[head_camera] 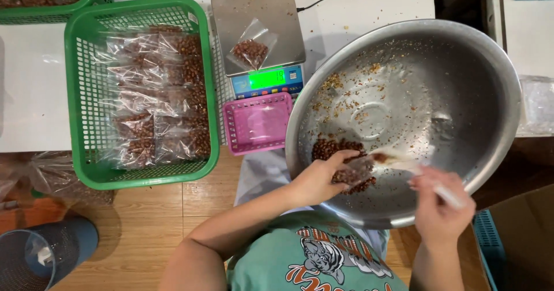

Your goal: Packing roasted nuts into small plastic bags, weighing them on a digital scale, and organizing them in a basket.

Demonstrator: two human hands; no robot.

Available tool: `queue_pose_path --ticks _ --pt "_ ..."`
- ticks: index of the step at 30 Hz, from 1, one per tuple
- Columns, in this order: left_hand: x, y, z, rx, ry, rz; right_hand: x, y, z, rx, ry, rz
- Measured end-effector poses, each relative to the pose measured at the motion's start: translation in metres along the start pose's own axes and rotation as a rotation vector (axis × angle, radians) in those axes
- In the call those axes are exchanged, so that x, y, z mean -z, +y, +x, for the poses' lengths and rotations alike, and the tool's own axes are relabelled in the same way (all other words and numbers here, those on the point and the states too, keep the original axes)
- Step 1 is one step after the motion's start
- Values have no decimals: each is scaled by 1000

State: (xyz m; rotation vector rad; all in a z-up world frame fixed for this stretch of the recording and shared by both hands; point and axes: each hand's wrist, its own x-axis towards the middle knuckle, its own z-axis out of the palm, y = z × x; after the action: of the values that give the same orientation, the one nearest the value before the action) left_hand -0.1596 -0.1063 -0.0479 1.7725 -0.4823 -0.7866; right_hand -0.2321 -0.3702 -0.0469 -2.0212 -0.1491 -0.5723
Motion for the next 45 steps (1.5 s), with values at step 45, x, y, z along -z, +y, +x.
queue_pose_path --ticks 45 --pt "259 -114 -184 139 1375 387 -56 -39 -1 -443 -212 -361"
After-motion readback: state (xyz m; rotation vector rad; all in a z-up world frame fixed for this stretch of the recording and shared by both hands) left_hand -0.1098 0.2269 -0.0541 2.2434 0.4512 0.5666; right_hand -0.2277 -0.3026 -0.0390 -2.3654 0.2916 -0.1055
